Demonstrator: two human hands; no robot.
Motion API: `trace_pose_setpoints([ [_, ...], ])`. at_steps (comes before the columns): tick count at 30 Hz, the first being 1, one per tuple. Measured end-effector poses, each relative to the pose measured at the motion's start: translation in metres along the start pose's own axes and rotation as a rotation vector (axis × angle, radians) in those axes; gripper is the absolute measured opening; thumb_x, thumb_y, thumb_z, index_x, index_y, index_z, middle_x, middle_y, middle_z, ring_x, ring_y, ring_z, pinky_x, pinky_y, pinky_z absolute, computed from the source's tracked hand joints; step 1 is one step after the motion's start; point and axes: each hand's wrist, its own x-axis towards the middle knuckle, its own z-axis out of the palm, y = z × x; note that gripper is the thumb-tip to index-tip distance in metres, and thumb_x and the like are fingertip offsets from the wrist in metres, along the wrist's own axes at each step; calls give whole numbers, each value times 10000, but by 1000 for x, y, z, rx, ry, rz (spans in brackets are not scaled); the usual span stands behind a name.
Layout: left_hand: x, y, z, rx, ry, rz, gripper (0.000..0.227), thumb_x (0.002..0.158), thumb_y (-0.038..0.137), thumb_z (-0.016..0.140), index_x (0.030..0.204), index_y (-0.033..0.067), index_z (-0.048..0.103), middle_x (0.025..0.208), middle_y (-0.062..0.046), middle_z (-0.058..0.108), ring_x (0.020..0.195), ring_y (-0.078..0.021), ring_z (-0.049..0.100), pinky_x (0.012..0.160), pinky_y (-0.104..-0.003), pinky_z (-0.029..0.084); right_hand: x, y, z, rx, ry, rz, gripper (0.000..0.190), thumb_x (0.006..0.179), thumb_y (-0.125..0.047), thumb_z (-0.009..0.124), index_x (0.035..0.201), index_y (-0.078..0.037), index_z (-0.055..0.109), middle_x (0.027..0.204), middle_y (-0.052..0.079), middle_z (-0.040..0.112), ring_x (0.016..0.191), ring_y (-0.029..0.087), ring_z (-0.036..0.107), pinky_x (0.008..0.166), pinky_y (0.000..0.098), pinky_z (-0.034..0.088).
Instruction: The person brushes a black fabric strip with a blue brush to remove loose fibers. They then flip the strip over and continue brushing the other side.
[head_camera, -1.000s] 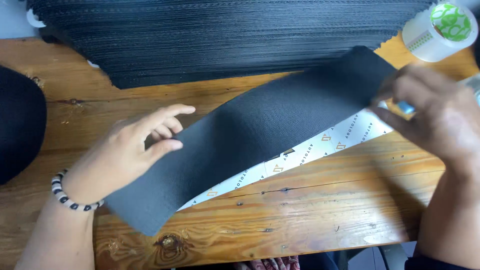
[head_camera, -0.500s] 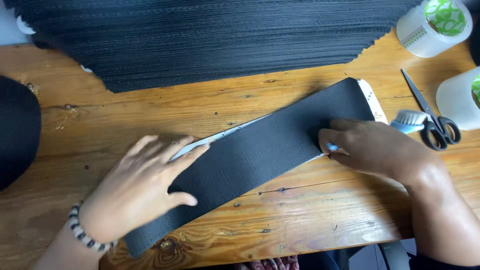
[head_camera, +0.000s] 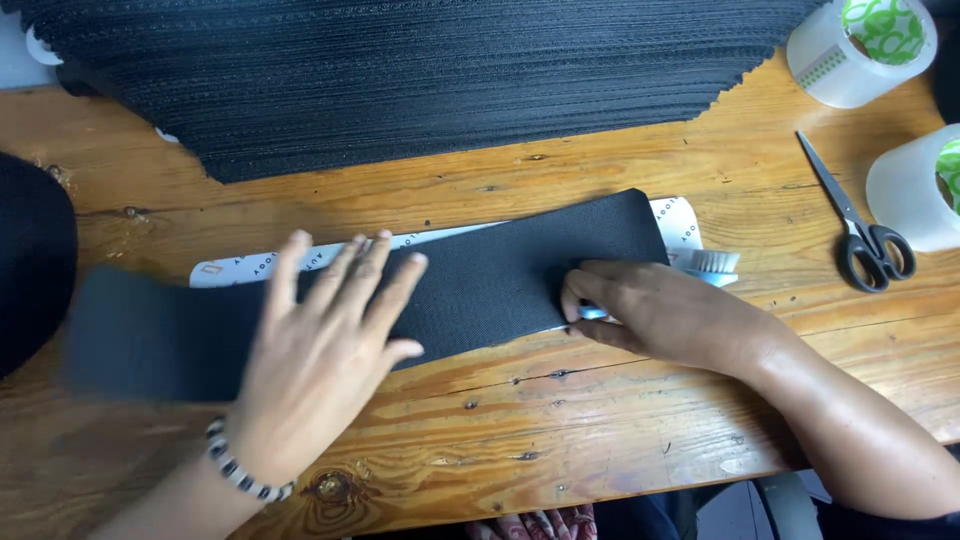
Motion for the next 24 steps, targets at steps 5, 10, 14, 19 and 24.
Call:
trace_pose_setpoints([
  [5,0,-8,42,-283,-58,81,721,931,599,554,1544,233,450,1608,-217,380,1457,-326,409,1158,-553,302,-26,-13,-29,-46,153,237,106,937,-309,678,1008,-231,666,948,-23,759,825,190,735,758,332,524],
  [10,5,-13,43,-391,-34,124,714,929,515,618,1538,181,453,1578,-266,359,1461,-387,384,1176,-568,286,-52,27,-50,-513,446,566,346,948,-369,713,1237,-198,630,1115,67,750,836,335,750,668,521,553],
  [14,9,-11,41,-465,-39,146,677,935,423,617,1532,159,441,1595,-270,330,1493,-386,348,1180,-595,276,-32,24,-62,-256,209,869,360,1047,-389,530,1337,-175,526,1096,239,737,960,482,706,766,571,488],
  [19,8,-7,44,-433,-81,146,684,926,366,555,1580,252,389,1649,-271,242,1538,-381,270,1164,-641,240,-13,9,-58,-71,176,817,294,1053,-282,502,1331,-191,479,864,156,804,890,425,732,806,498,480],
  [24,9,-2,50,-416,-60,129,735,986,657,452,1587,241,378,1662,-286,195,1552,-387,252,1180,-659,228,-9,23,-48,-7,276,681,388,945,-124,499,1330,-165,524,1100,232,736,1024,490,664,823,533,467],
])
